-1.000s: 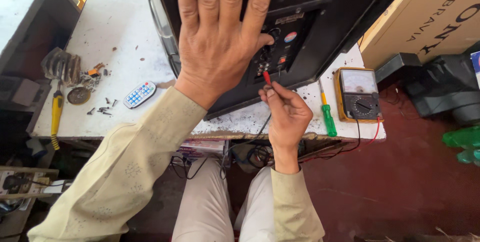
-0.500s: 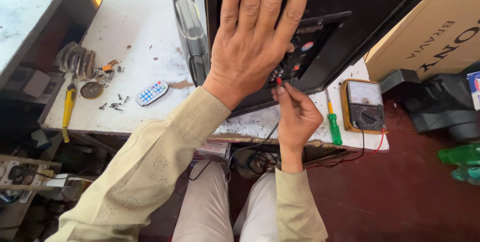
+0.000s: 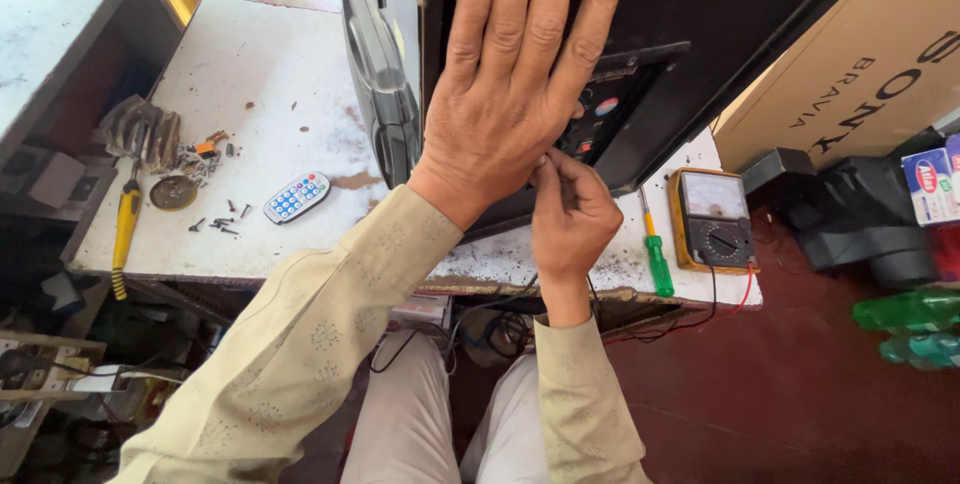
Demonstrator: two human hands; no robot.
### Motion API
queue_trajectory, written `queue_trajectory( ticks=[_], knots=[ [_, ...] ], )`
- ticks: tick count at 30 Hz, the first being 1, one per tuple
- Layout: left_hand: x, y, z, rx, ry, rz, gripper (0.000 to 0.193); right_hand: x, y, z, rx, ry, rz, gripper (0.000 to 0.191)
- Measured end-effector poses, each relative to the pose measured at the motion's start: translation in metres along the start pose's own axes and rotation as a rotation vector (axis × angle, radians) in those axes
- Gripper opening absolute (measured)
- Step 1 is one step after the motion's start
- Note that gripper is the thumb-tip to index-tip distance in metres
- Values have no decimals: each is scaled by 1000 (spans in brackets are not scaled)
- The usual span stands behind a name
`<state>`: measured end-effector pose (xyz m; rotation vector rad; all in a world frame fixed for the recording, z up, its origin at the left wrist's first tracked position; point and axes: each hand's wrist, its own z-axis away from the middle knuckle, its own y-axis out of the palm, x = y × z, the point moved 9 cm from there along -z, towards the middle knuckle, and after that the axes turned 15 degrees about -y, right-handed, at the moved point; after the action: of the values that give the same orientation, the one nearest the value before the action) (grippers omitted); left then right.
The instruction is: The person uses a multimeter and a screwdriver to test electrical connections on the back panel of a black speaker. They repeatedly probe terminals and adjust the panel while seated at a cluttered workbench.
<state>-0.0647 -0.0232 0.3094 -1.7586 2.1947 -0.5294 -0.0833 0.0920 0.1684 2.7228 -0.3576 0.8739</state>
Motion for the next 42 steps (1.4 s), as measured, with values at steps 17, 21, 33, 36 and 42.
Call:
queue_trajectory(
  ticks=[17,21,33,36,42],
  knots=[
    [-4,-10,-3,-144,-15,-41,57,39,7,-10,29,-144,480,12],
    [-3,-9,-2,-89,-10,-55,69,44,9,-10,17,-211,508,13],
    [-4,-5,0,-50,-12,-18,90,22,5,-7,24,-22,438,15],
    [-5,-5,0,-52,-15,-11,88,26,8,-9,52,-66,438,16],
    [-6,-8,-2,-41,-13,-16,86,30,18,-10,158,-188,602,21]
  ],
)
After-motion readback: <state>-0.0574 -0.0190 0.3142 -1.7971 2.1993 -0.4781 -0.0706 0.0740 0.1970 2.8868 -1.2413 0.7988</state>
